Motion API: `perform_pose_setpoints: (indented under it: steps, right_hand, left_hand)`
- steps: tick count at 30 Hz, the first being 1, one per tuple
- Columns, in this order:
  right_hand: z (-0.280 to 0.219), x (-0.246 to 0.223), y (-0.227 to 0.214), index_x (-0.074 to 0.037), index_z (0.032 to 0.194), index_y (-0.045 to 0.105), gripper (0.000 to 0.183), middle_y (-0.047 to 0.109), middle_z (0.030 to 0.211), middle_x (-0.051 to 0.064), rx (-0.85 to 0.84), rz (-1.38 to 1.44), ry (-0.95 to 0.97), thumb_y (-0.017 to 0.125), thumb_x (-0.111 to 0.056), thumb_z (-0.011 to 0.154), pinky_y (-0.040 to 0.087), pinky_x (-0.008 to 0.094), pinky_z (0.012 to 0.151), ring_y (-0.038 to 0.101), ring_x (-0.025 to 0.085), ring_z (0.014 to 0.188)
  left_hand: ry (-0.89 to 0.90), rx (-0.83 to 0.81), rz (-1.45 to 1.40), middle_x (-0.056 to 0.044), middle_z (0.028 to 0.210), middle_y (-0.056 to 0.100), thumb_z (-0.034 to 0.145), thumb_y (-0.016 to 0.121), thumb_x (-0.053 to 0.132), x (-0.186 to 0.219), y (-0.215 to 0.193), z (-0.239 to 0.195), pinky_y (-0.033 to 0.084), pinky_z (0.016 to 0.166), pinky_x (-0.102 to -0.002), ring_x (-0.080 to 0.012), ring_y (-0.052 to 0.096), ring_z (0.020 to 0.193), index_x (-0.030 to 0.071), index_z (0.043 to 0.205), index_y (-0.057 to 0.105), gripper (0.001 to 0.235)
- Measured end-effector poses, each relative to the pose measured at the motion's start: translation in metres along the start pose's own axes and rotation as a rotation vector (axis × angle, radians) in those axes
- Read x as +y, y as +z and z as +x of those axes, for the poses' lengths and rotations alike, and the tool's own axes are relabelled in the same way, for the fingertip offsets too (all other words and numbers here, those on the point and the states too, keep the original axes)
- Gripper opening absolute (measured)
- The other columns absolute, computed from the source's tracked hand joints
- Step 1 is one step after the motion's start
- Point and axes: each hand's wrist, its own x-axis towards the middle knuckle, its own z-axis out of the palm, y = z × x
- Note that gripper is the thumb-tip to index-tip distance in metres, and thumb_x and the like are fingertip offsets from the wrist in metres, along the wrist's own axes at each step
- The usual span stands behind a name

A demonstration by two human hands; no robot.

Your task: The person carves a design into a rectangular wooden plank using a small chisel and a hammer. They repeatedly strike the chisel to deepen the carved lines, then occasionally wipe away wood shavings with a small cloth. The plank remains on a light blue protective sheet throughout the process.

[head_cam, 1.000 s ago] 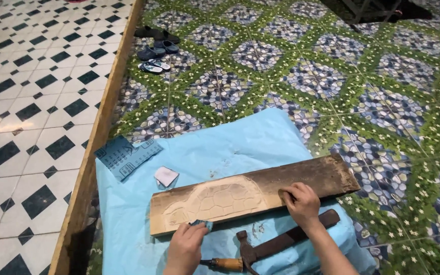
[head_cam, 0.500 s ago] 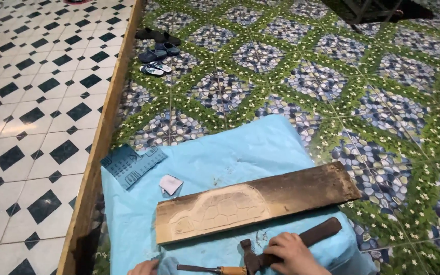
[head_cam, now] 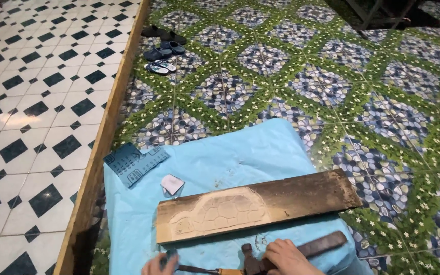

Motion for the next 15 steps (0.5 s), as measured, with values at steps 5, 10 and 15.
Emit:
perform_pose_setpoints:
  steps: [5,10,15]
  right_hand:
    - [-0.034,-0.053,-0.064,-0.025,0.122,0.065,0.031,0.056,0.112,-0.003,-0.081,0.377,0.240,0.059,-0.050,0.105,0.044,0.027,0.090,0.063,0.012,0.098]
    - [-0.084,-0.013,-0.090,-0.019,0.093,0.083,0.016,0.078,0.090,-0.002,0.238,0.868,0.638,0.083,-0.033,0.085,0.044,0.019,0.082,0.074,0.010,0.082]
    - [-0.124,-0.076,-0.197,-0.004,0.144,0.061,0.066,0.062,0.154,0.016,0.984,1.201,0.857,0.061,0.014,0.081,0.041,0.051,0.121,0.056,0.030,0.146]
  left_hand:
    - [-0.101,-0.651,0.166,0.011,0.116,0.074,0.070,0.082,0.069,0.093,-0.016,-0.015,0.057,0.090,-0.022,-0.0075,0.074,0.101,0.032,0.114,0.075,0.058]
    - [0.275,0.004,-0.062,-0.017,0.147,0.055,0.051,0.085,0.052,0.088,-0.071,0.041,0.055,0.098,-0.043,-0.0338,0.064,0.119,0.021,0.127,0.074,0.083]
    - [-0.333,-0.338,-0.274,-0.004,0.151,0.054,0.082,0.076,0.034,0.183,-0.146,0.069,0.046,0.106,-0.047,-0.0248,0.053,0.137,0.021,0.148,0.056,0.071]
